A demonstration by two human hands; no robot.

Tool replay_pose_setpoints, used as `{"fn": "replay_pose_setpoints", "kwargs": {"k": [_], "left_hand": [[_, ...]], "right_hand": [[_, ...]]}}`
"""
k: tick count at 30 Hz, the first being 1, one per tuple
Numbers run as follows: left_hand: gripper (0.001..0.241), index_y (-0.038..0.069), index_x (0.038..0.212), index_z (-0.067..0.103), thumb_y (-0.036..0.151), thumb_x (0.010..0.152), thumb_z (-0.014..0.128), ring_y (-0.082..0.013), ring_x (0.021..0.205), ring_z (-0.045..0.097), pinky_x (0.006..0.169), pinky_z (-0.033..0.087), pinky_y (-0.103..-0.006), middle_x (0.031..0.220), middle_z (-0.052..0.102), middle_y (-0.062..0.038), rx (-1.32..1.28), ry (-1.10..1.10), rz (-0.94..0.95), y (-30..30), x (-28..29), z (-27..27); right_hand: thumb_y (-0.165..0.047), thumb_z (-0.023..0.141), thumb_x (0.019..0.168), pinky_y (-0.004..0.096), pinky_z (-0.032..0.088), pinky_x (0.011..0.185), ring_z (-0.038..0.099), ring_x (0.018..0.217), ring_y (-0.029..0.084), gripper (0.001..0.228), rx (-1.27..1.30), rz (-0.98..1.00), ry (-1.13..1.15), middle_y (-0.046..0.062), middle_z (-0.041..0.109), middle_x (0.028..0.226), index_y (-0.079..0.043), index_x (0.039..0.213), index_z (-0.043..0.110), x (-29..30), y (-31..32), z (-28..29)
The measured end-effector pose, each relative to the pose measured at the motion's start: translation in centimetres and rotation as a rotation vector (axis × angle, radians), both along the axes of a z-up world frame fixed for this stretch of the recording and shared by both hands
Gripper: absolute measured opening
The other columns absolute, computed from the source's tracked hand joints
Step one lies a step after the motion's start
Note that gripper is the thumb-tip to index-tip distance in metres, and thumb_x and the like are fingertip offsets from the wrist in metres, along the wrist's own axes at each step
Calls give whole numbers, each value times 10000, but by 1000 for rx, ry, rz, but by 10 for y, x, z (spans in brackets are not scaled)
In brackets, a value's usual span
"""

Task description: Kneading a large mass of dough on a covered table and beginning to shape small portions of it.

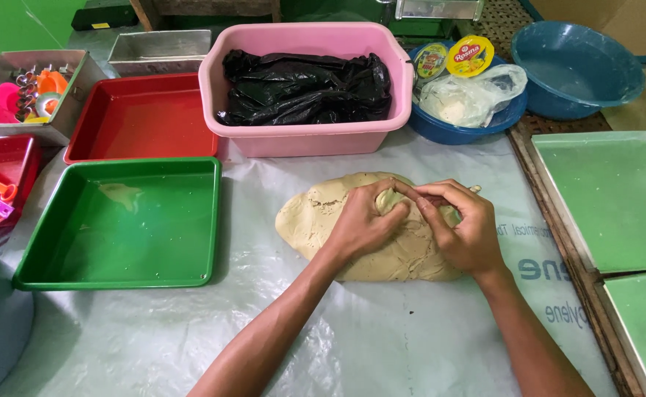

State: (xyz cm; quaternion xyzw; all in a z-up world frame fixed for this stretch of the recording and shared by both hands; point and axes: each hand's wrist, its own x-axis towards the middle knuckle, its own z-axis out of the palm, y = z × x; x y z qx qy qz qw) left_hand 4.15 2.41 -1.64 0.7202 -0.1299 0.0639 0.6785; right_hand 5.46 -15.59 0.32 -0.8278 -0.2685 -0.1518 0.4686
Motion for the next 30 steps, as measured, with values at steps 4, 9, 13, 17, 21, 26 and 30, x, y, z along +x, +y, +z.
{"fn": "replay_pose_setpoints", "kwargs": {"k": [4, 9, 13, 17, 21, 26, 30], "left_hand": [[470, 86, 877, 757, 413, 1031, 456, -191, 544, 571, 655, 547, -363, 613, 626, -122, -75, 75, -48, 1, 5, -3], [412, 123, 732, 694, 330, 1021, 485, -304, 642, 631, 710, 535, -424, 635, 660, -154, 115, 22, -58, 8, 0, 10], [442, 83, 790, 696, 312, 1062, 434, -312, 693, 670, 734, 547, -455, 687, 693, -154, 118, 41, -18, 5, 4, 3], [661, 25, 1136, 655, 548, 1056, 258, -392, 1109, 535, 1049, 375, -520, 1096, 618, -269, -30, 303, -56, 10, -6, 42], [912, 103, 1564, 384, 694, 961, 40, -488, 1488, 301, 1258, 166, -580, 1551, 414, -316, 27, 411, -200, 17, -7, 61], [949, 146, 1637, 204, 729, 912, 16, -509, 1412, 405, 1177, 298, -623, 1512, 422, -348, 157, 456, -260, 25, -11, 75], [932, 185, 1654, 147, 738, 915, 20, -521, 1248, 574, 1050, 472, -560, 1428, 501, -399, 120, 441, -266, 23, 5, 61]], "right_hand": [[-71, 727, 937, 321, 582, 804, 732, 896, 218, 176, 20, 12, -7, 140, 751, 966, 10, 1090, 759, -3, 5, 4], [-148, 729, 914, 399, 589, 843, 715, 982, 289, 346, 19, 67, -6, 181, 720, 1040, 39, 1205, 715, -9, 8, 6], [-192, 702, 922, 418, 574, 876, 694, 1053, 302, 407, 3, 81, -13, 185, 701, 1092, 39, 1257, 688, -15, 13, 12], [-213, 709, 913, 447, 535, 946, 654, 1146, 350, 500, -51, 82, -30, 213, 673, 1187, 60, 1324, 630, -21, 16, 24], [-181, 726, 912, 421, 548, 926, 645, 1188, 316, 556, -207, 119, -37, 124, 691, 1239, -35, 1433, 598, -12, 5, 26], [-142, 780, 833, 471, 575, 892, 694, 1061, 360, 592, -315, 154, 69, 162, 716, 1148, -63, 1398, 620, -13, 5, 55], [-159, 819, 796, 515, 574, 871, 714, 918, 342, 497, -386, 187, 217, 182, 685, 1059, -90, 1274, 702, -13, 8, 75]]}}
